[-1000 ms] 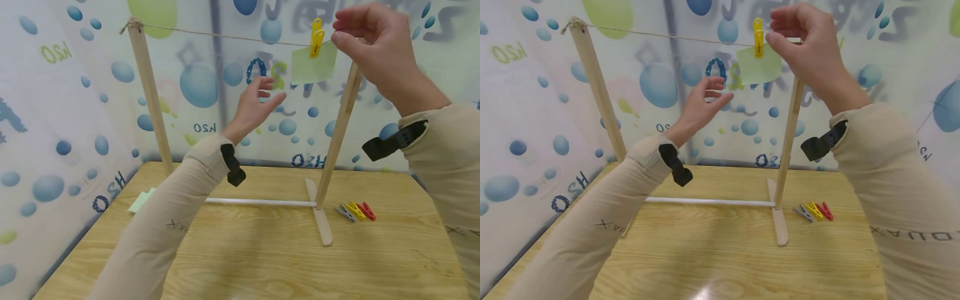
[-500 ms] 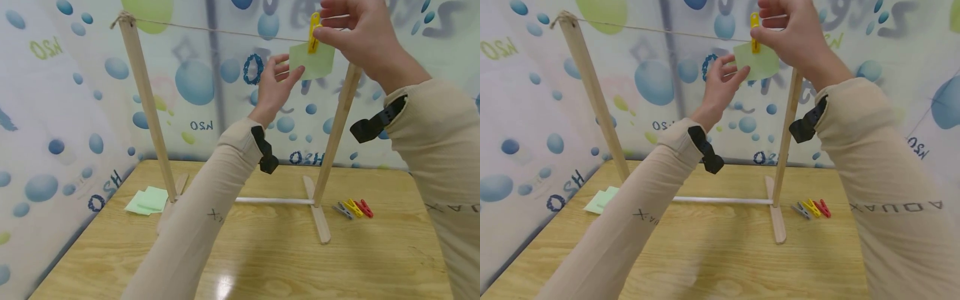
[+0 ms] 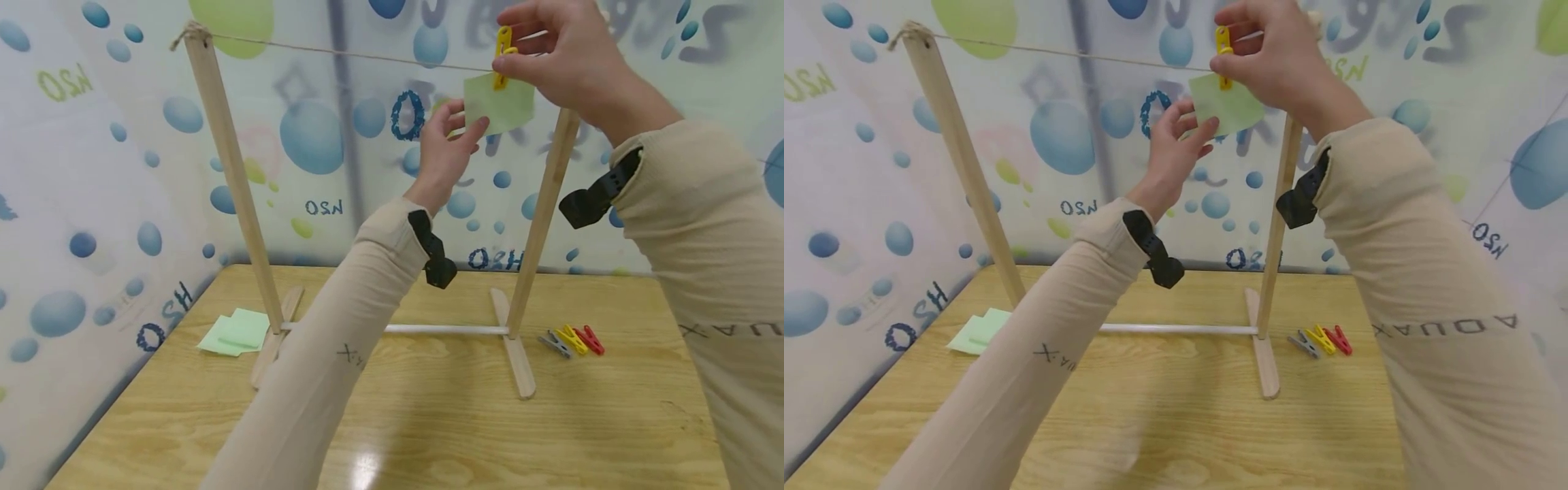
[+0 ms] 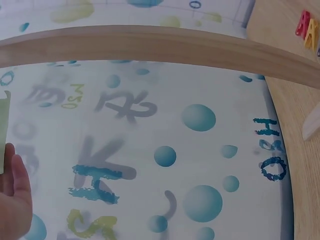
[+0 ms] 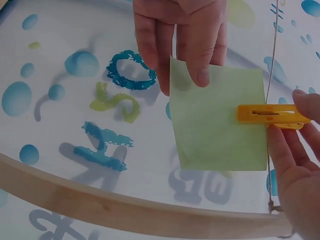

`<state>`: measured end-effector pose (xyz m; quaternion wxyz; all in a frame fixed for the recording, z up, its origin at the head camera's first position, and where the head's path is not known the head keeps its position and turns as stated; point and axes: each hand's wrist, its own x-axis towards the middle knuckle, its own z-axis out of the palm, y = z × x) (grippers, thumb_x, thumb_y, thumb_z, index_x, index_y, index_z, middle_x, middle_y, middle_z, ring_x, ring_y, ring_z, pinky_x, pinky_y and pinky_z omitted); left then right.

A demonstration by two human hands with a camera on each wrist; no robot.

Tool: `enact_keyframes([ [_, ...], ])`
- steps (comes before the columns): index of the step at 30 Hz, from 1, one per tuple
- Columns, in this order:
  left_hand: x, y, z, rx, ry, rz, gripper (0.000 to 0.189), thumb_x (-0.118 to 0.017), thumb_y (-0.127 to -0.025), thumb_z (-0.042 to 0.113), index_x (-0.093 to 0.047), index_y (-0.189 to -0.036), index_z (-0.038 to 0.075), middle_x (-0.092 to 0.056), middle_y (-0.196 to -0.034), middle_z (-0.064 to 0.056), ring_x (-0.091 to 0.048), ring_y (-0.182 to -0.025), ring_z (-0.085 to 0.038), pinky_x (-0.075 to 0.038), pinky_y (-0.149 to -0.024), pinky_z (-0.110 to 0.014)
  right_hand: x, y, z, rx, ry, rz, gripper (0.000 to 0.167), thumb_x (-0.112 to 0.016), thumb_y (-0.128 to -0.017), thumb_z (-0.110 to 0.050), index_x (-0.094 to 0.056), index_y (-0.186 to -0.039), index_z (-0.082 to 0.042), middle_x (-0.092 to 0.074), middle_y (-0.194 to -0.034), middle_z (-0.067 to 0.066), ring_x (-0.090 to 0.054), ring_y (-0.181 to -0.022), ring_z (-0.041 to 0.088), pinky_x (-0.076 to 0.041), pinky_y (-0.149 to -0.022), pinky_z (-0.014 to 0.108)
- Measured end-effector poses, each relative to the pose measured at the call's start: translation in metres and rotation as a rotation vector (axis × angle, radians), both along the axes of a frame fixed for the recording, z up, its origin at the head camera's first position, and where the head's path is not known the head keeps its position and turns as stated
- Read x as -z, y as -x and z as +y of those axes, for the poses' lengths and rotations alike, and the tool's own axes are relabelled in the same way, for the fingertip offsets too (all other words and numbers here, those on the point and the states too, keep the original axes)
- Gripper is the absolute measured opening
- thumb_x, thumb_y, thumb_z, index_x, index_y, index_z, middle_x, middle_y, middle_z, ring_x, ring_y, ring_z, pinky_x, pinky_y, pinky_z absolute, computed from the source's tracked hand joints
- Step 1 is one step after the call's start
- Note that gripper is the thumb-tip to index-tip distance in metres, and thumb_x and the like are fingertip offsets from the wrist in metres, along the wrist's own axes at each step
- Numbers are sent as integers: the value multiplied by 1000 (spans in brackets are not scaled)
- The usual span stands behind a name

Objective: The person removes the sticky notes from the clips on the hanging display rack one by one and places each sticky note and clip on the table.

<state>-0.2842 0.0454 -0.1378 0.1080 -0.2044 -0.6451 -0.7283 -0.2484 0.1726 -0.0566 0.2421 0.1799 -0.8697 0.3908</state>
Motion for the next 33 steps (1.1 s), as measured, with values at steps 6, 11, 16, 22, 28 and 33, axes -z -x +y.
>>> enact_keyframes([
  [6, 10, 10, 1, -31, -20, 31, 23, -57, -87, 14, -53, -108, 6, -58, -95, -5, -60, -81, -13, -47, -69, -16, 2, 5, 3, 3, 8, 29, 42, -59, -84, -23, -50, -125, -17, -47, -123, 5, -47, -111, 16, -34, -94, 21],
  [11, 11, 9, 0, -59, -25, 58, 20, -56, -88, 15, -55, -105, 5, -60, -91, -5, -59, -77, -14, -46, -69, -18, 3, 6, 6, -16, 1, 53, 40, -60, -84, -22, -53, -122, -14, -48, -119, 5, -48, -106, 16, -35, -93, 20],
  [16, 12, 11, -1, -64, -38, 73, 21, -56, -88, 16, -57, -104, 4, -60, -90, -6, -58, -79, -16, -45, -68, -16, 1, 2, 8, -17, -26, 58, 39, -60, -84, -19, -52, -120, -9, -49, -105, -1, -46, -95, 11, -36, -92, 19],
  [22, 9, 7, -2, -51, -54, 71, 22, -55, -88, 15, -56, -105, 2, -60, -88, -7, -55, -74, -13, -44, -68, -17, -1, 0, 9, -14, -33, 77, 34, -61, -83, -18, -55, -114, -7, -49, -101, -5, -46, -89, 8, -37, -91, 19],
  [28, 4, -12, -5, -46, -24, 59, 18, -53, -89, 12, -56, -102, 1, -60, -88, -8, -56, -77, -14, -43, -68, -15, -1, 0, 12, -21, -30, 91, 27, -60, -83, -19, -58, -108, -10, -50, -105, -3, -51, -93, 10, -36, -93, 20],
  [33, 3, -14, -5, -56, -17, 63, 17, -54, -89, 11, -56, -101, 0, -61, -88, -8, -56, -75, -13, -44, -68, -16, -3, -1, 13, -4, -35, 100, 22, -60, -83, -22, -60, -103, -12, -51, -109, 0, -52, -98, 12, -35, -93, 20],
])
